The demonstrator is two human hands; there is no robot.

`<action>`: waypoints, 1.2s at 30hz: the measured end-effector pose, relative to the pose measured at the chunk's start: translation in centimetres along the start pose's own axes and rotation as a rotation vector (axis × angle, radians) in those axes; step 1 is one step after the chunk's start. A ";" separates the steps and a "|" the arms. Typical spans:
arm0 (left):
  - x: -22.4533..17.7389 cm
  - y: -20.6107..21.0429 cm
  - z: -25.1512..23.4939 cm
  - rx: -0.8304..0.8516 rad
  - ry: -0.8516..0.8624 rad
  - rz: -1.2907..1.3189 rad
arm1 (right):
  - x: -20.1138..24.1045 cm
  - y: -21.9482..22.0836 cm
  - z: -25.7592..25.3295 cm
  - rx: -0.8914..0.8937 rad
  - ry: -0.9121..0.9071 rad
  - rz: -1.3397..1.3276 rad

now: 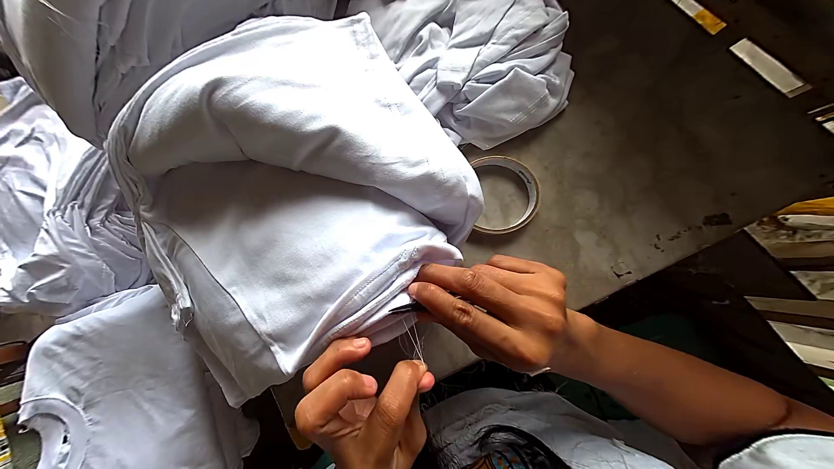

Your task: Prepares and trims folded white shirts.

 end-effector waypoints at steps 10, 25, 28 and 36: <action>0.1 0.0 0.4 0.036 -0.033 0.165 | 0.0 -0.3 0.0 -0.056 0.096 -0.031; 0.1 1.1 -0.8 -0.011 -0.036 -0.021 | -2.0 -0.3 1.5 -0.096 0.177 -0.452; 0.0 1.1 -0.3 0.022 -0.066 0.051 | -0.8 -0.5 3.2 -0.073 0.176 -0.425; -0.3 1.8 -0.1 -0.023 -0.071 0.051 | 0.4 0.8 3.1 -0.035 0.127 -0.075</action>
Point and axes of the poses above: each hand's wrist, its own z-axis away from the middle knuckle, its own y-axis out of the palm, x = y × z, the point moved 3 cm from there along -z, towards the middle knuckle, and after that the axes turned 6 degrees about x, right-handed, at the moved point
